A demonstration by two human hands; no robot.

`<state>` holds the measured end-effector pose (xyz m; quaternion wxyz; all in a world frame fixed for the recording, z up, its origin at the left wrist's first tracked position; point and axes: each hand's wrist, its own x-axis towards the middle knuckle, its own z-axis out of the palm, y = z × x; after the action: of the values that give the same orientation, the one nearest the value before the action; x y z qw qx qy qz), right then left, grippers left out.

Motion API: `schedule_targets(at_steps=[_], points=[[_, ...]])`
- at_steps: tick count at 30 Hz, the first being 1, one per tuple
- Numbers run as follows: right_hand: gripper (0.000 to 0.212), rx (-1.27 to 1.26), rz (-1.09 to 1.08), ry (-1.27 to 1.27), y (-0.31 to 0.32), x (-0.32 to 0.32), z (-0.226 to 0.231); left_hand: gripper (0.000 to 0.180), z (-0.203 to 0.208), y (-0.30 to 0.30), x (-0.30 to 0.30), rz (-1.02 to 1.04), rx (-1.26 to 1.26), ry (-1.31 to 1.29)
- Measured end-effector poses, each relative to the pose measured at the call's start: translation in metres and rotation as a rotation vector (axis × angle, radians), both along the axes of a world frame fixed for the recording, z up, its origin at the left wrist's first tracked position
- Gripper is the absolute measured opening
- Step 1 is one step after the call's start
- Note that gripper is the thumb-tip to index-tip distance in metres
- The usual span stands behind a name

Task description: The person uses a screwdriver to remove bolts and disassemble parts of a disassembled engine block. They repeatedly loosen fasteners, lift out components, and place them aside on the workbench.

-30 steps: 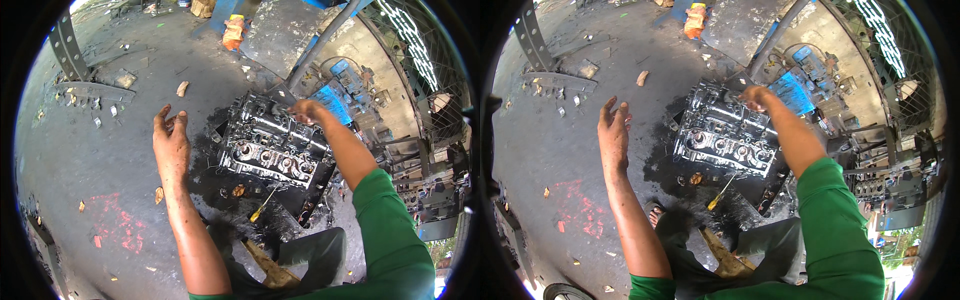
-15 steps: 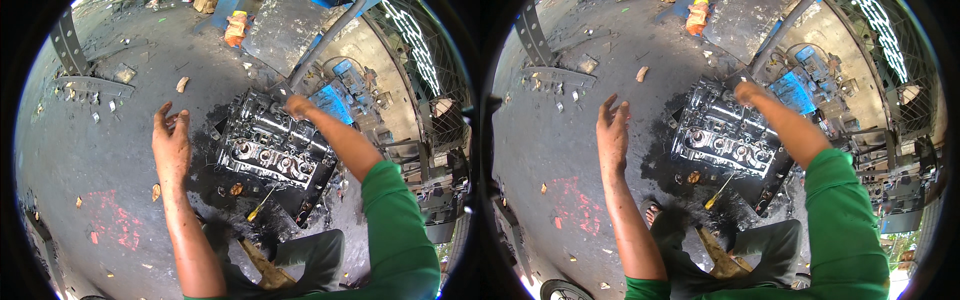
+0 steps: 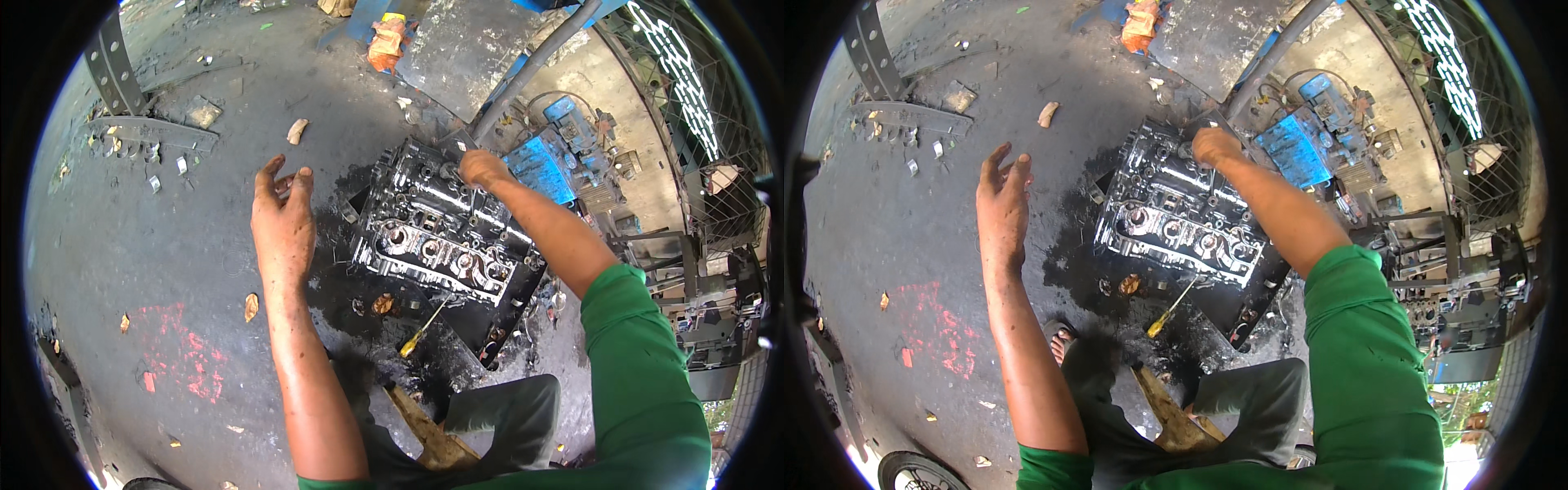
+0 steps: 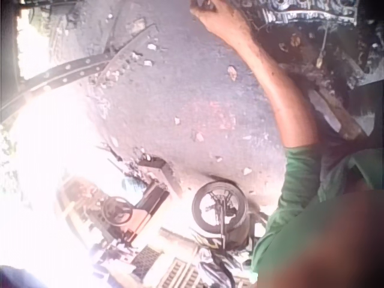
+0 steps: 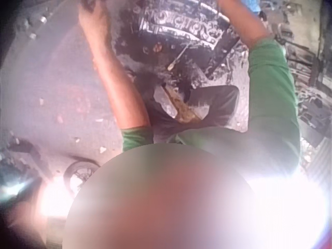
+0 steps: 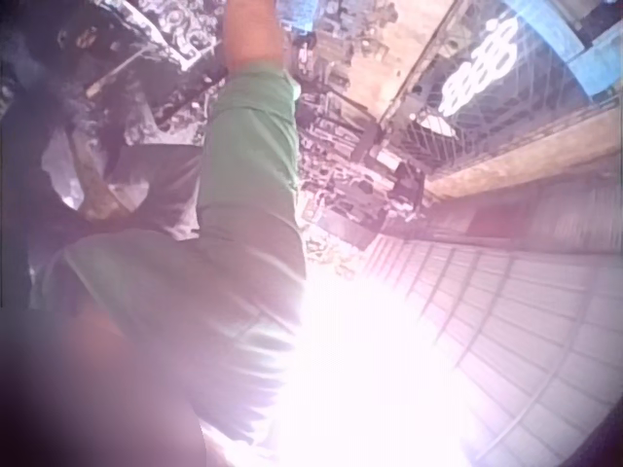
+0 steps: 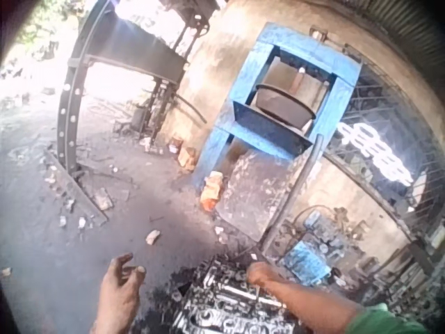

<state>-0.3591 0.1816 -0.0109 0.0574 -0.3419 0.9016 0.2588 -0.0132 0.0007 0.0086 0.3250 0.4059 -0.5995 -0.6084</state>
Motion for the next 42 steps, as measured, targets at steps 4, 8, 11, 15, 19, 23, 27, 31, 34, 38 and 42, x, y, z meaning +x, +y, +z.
schedule_targets(at_steps=[4,8,11,15,19,23,27,31,34,38,42], points=[[0.036,0.07,0.032,-0.101,0.011,-0.013,0.006,0.05,0.0,0.005,-0.001,-0.049,-0.023,-0.015],[0.026,-0.03,0.181,-0.128,0.015,-0.016,0.008,0.052,-0.002,0.004,-0.001,-0.036,-0.012,0.02],[0.048,-0.22,0.145,-0.002,0.018,0.002,0.005,0.055,-0.003,0.003,-0.003,-0.052,-0.003,0.015],[0.049,-0.198,-0.118,0.006,0.019,0.032,0.018,0.055,-0.003,0.005,-0.01,-0.056,-0.032,-0.005],[0.049,-0.278,-0.115,-0.17,0.005,0.043,0.034,0.055,-0.003,0.01,-0.015,-0.075,-0.048,-0.031],[0.045,-0.281,0.013,-0.235,0.005,0.039,0.034,0.056,-0.005,0.01,-0.019,-0.07,-0.055,-0.04],[0.043,-0.114,-0.027,-0.164,0.019,0.036,0.032,0.056,-0.006,0.005,-0.014,-0.081,-0.029,-0.066],[0.043,-0.183,-0.079,-0.139,0.01,0.04,0.035,0.05,-0.004,0.001,-0.007,-0.03,-0.027,-0.072],[0.043,-0.198,-0.071,-0.129,-0.003,0.043,0.042,0.052,-0.003,0.002,-0.009,-0.035,-0.032,-0.052],[0.046,-0.057,-0.052,-0.112,0.004,0.042,0.056,0.056,-0.005,0.008,-0.015,-0.096,-0.03,-0.033],[0.043,0.033,-0.013,-0.055,0.005,0.035,0.057,0.056,-0.006,0.005,-0.006,-0.079,-0.052,-0.032]])
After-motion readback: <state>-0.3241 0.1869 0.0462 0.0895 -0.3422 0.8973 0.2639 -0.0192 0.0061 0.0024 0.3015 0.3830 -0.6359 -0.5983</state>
